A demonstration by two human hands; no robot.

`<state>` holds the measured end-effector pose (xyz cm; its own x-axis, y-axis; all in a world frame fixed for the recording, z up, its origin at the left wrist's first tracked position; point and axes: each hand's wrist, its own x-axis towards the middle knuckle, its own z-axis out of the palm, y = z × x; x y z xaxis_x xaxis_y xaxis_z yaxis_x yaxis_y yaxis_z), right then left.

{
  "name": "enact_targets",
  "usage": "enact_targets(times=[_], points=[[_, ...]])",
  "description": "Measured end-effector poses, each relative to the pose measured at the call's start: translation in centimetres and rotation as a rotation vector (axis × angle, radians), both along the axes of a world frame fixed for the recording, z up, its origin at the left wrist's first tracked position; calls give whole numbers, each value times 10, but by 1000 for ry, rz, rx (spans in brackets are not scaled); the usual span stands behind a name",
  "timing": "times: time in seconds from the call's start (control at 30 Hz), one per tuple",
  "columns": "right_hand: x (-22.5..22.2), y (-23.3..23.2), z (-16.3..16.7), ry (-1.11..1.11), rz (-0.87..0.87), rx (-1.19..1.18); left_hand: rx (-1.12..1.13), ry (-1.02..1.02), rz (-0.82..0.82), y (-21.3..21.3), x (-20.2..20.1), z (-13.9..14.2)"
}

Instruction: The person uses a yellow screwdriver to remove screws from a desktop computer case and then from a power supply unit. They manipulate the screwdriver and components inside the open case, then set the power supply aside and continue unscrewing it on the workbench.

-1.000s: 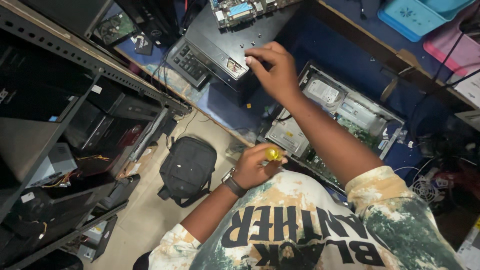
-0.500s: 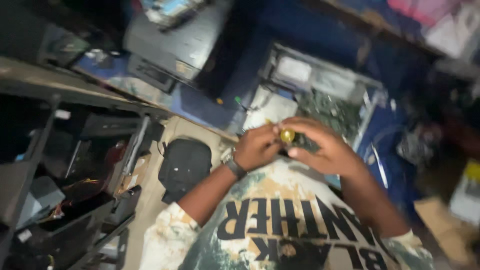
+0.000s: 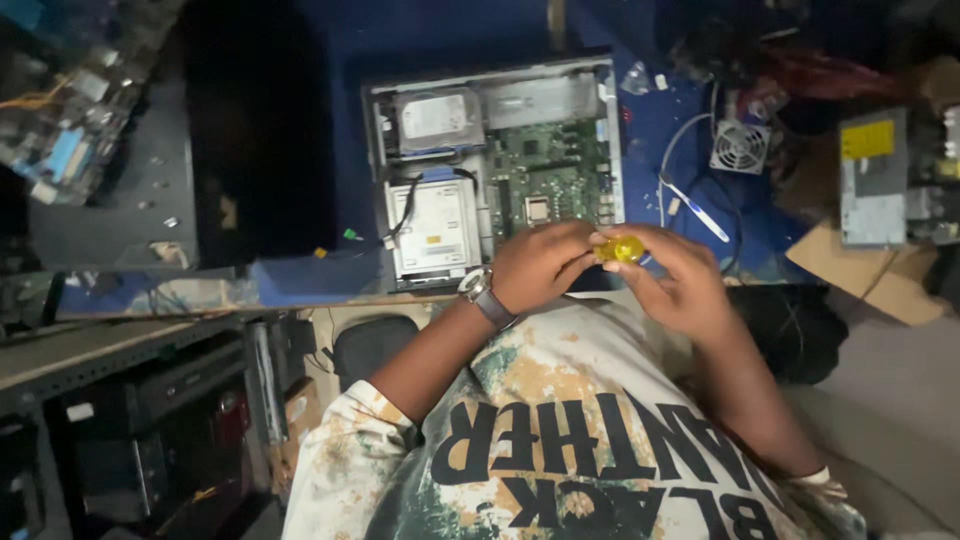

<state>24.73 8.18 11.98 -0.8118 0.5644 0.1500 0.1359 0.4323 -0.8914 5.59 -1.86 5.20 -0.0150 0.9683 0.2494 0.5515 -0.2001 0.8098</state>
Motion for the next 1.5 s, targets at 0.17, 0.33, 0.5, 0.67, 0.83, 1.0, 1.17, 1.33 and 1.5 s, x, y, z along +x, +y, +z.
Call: enact_targets(times=[0.17, 0.33, 0.5, 0.67, 0.83, 1.0, 1.17, 1.33, 1.5], points=[[27, 1, -18, 30, -62, -71, 29, 2, -36, 16, 19, -11], [36, 11, -18, 59, -49, -59, 16, 22, -55, 25, 26, -3], [49, 20, 5, 44, -73, 126, 95, 4, -111, 34, 32, 19], [57, 30, 13, -2, -62, 154, 65, -33, -170, 45, 36, 26], [54, 38, -2, 22, -38, 50, 2, -62, -153, 55, 34, 13], [53, 43, -21, 23, -56, 5, -68, -48, -184, 63, 32, -7], [52, 49, -35, -39, -76, 20, -105, 0, -190, 72, 30, -26], [49, 52, -42, -72, -80, -29, -166, 19, -187, 75, 29, -34], [49, 55, -43, -68, -67, -88, -149, 42, -195, 77, 30, -38]])
